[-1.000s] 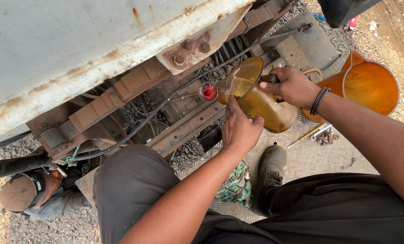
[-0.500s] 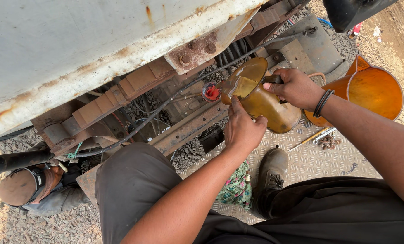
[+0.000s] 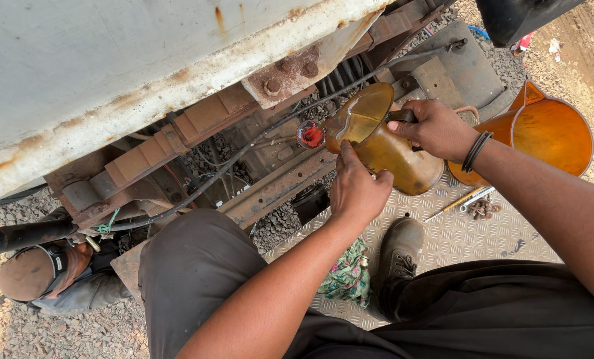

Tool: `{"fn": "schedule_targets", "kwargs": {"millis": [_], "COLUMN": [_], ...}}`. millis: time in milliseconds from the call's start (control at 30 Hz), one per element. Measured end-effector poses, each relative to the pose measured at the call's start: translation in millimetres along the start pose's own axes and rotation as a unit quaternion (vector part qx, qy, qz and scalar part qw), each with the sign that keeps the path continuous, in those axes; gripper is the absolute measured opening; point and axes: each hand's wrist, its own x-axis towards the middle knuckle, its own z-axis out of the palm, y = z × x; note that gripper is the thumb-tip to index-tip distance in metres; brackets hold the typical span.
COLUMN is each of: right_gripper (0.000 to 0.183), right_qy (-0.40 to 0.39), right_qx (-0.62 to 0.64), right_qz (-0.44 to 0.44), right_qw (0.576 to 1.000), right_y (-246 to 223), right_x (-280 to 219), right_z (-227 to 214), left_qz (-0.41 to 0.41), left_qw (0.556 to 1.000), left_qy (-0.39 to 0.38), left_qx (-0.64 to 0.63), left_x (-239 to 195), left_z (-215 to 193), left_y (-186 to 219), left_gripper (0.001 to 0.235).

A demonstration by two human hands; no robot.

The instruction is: The person pours a yellowish liquid from a large orange pitcher into a smaller transparent container, then pours the liquid from the smaller container into a red-capped opening on a vehicle's undercarriage. The person repeats this transfer process multiple times.

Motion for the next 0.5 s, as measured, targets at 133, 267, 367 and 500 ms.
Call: {"fn": "schedule_targets", "kwargs": {"millis": [133,267,367,500], "right_gripper": [0.046,0.046,0.046,0.045], "right_qy": [0.004,0.002,0.004,0.005], "right_qx": [0.007,0.01,-0.005,-0.021], "right_qz": [0.006,0.008,0.0,0.006], "right_qw": [1.0,1.0,1.0,1.0], "right_y": [0.4,0.1,0.6,0.9], "right_x": [0.0,0.2,0.2,-0.2], "right_z": [-0.4,-0.1,-0.7,-1.2], "left_qz": [0.001,0.001,-0.001,0.009], "left_qw": [1.0,1.0,1.0,1.0], "left_qy": [0.001,0.001,-0.002,0.006], "left_qx": [0.001,0.002,0.002,-0.002], "left_x": [0.3,0.5,0.4,0.7], "left_z": [0.4,-0.2,0.5,2.9], "left_y": [1.0,1.2,1.0,-0.3], "left_gripper": [0.101,0.101,0.101,0.1]}}
